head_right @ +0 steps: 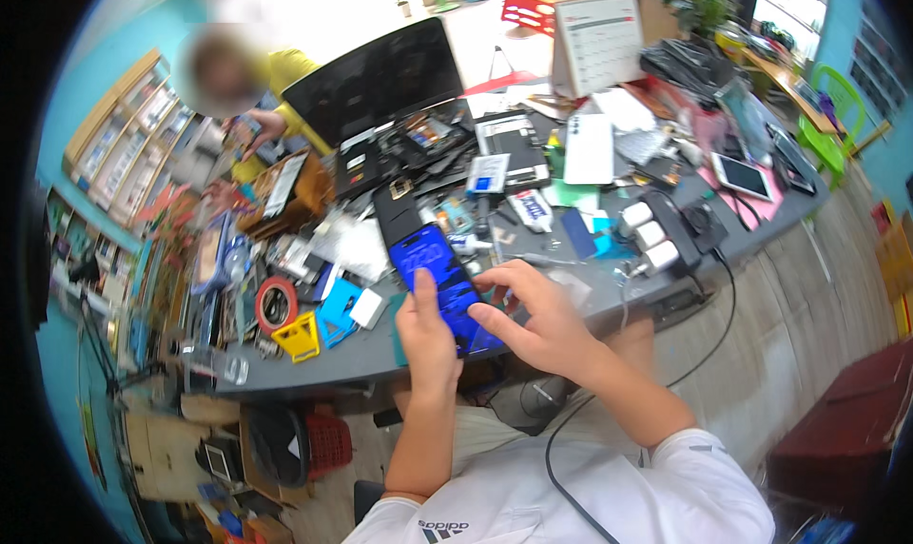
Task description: The person disassembles a smartphone using a screwdriver, removes the back cover, and manipulates internal components. They then reassemble the device, securing the back cover and testing the screen functionality. The person also handles a second smartphone, removing its back cover and inspecting the interior.
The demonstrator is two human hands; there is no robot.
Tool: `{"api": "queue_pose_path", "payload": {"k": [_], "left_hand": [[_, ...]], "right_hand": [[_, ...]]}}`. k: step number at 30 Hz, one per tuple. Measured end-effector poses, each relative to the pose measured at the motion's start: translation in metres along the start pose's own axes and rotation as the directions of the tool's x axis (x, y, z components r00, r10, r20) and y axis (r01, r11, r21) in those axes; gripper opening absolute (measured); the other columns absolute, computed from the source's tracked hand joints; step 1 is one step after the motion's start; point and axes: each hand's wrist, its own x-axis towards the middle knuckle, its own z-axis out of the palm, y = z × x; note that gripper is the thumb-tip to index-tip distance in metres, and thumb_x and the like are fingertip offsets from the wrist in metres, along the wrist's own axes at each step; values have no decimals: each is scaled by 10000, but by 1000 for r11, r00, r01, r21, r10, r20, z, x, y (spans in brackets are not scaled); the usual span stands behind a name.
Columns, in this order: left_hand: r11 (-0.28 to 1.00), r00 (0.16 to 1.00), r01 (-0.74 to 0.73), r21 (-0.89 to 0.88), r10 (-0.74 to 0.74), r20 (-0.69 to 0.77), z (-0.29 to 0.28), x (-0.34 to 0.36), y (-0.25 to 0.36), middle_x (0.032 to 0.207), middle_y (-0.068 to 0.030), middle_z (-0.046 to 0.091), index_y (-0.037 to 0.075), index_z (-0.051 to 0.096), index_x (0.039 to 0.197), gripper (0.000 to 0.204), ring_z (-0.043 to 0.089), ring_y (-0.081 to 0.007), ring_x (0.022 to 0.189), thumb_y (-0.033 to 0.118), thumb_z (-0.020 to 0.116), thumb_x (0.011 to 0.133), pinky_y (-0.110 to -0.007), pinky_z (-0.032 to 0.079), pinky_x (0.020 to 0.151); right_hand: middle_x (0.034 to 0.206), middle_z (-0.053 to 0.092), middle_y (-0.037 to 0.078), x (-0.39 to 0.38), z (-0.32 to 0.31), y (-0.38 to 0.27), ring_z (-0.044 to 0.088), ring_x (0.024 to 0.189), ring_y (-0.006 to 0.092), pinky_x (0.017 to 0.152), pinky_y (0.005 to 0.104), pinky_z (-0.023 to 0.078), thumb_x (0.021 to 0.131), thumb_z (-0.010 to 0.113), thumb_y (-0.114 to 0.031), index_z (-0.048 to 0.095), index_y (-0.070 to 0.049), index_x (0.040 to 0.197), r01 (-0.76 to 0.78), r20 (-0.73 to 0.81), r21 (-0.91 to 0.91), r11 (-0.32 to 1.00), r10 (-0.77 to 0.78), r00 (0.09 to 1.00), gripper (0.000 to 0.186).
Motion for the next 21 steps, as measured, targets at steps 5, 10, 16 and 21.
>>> {"api": "queue_pose_path", "payload": {"k": [5, 10, 16, 21], "left_hand": [[999, 998, -3, 52, 0, 60, 11, 0, 1, 987, -60, 759, -30, 721, 1102, 520, 687, -94, 777, 453, 541, 1163, -270, 555, 691], [995, 999, 24, 96, -27, 24, 15, -1, 8, 841, -5, 706, -12, 736, 1015, 526, 585, -60, 692, 460, 557, 1158, -255, 475, 628], [980, 999, -33, 198, 25, 41, 10, 4, -2, 742, 47, 627, 13, 742, 920, 526, 473, -29, 668, 478, 616, 1130, -255, 388, 586], [969, 993, -114, 219, 110, 29, 12, 12, -5, 842, -33, 742, -39, 772, 1008, 539, 602, -61, 766, 458, 606, 1136, -282, 516, 686]], "right_hand": [[1160, 699, 108, -13, -27, -9, 687, 953, 189, 785, 321, 552, 1007, 801, -235, 687, -20, 1262, -15, -42, -54, 998, 13, 999, 352], [1188, 702, 117, -17, -20, -8, 693, 957, 192, 787, 322, 555, 1007, 801, -256, 690, -16, 1266, -64, 13, -25, 998, 64, 998, 370], [1113, 743, 118, -15, -6, -16, 711, 949, 191, 818, 337, 571, 1016, 789, -193, 638, 11, 1336, -90, 43, -16, 996, 90, 995, 408], [1225, 743, 169, -15, 11, 1, 709, 1084, 187, 945, 344, 566, 1047, 735, -112, 549, 56, 1450, -139, -44, 87, 986, 143, 989, 475]]}}
